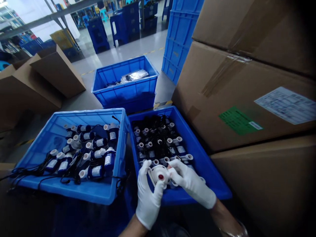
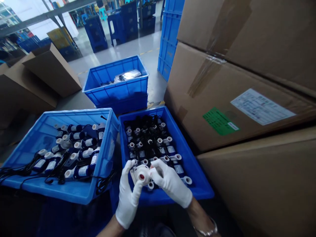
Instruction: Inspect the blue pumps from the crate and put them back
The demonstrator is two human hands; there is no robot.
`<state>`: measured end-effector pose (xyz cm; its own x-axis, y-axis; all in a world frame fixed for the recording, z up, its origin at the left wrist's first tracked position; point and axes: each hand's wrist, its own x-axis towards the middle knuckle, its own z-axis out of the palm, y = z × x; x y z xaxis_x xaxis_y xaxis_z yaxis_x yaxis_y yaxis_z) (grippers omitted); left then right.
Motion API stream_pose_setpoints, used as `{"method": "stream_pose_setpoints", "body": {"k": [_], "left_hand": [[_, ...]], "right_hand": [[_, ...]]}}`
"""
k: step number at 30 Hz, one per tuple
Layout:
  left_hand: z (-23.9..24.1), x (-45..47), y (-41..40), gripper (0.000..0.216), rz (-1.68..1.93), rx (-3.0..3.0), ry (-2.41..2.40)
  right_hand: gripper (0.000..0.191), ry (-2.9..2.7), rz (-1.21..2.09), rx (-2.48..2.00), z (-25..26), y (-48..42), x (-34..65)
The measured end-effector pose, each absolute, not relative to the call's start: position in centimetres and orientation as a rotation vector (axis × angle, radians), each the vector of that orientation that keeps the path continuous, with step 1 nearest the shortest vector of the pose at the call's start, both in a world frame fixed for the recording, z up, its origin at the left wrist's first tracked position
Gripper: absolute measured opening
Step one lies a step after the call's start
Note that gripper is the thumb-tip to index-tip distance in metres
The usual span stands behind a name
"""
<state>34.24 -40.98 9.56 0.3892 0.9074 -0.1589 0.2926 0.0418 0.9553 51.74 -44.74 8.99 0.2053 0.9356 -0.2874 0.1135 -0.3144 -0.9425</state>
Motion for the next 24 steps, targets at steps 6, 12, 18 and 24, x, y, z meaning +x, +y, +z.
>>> {"method": "stream_pose_setpoints", "body": {"k": [6,12,18,24], "left_hand": [[9.4,34.7,-39.9,0.099,0.643,1.427,0.889],[10.5,36.0,-38.5,0.066,0.672,0.962,1.070],[11.0,36.6,-38.0,0.072,0.634,0.717,1.005],[12.8,37.8,-37.8,0.058,0.647,0.437,0.876]], "right_hand": [[0.034,-0.756,1.069,-1.572,11.9,-46.2,49.5],[0.025,-1.422,0.129,-1.708,11.4,-46.5,48.3],[0.026,-1.548,0.088,-1.680,13.1,-45.7,48.5],[0.028,-1.264,0.136,-1.836,13.8,-46.1,47.3]]}}
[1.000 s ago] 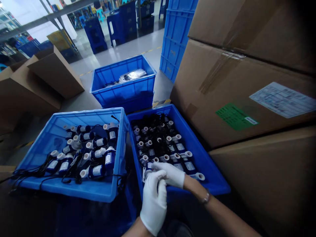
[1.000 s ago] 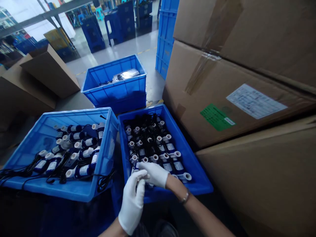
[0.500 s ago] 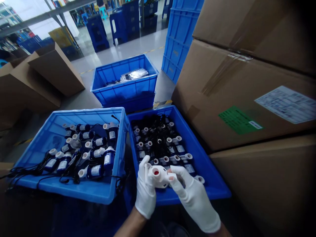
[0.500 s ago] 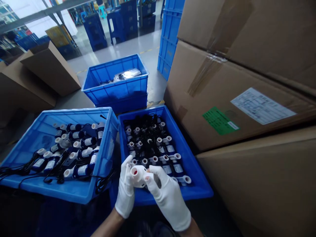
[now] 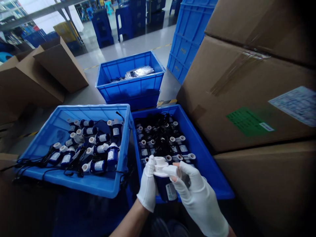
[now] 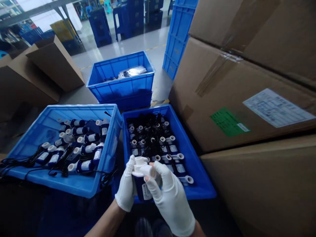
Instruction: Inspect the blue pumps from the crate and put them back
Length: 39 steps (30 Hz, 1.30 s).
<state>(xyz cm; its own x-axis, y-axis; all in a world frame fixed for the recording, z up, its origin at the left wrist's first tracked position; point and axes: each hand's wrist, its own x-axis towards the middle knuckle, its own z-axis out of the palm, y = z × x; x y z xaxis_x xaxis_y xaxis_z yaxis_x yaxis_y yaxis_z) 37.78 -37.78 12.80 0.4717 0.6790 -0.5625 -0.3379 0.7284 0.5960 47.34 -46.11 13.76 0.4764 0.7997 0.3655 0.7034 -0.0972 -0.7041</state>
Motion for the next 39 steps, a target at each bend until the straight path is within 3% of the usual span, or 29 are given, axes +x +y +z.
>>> {"method": "stream_pose_setpoints", "body": {"k": [6,12,39], "left_hand": [[14.6,37.5,-36.9,0.058,0.312,0.174,0.727],[14.4,36.8,-36.7,0.062,0.232,0.181,0.604],[13.8,36.3,-38.0,0.067,0.369,0.411,0.656]], "right_hand": [[0.043,-0.851,0.429,-1.790,13.0,-47.2,48.0],[0.044,-0.632,0.644,-1.781,11.7,-48.6,47.6],[0.028,-0.729,0.531,-1.753,12.3,-49.5,47.7]]}}
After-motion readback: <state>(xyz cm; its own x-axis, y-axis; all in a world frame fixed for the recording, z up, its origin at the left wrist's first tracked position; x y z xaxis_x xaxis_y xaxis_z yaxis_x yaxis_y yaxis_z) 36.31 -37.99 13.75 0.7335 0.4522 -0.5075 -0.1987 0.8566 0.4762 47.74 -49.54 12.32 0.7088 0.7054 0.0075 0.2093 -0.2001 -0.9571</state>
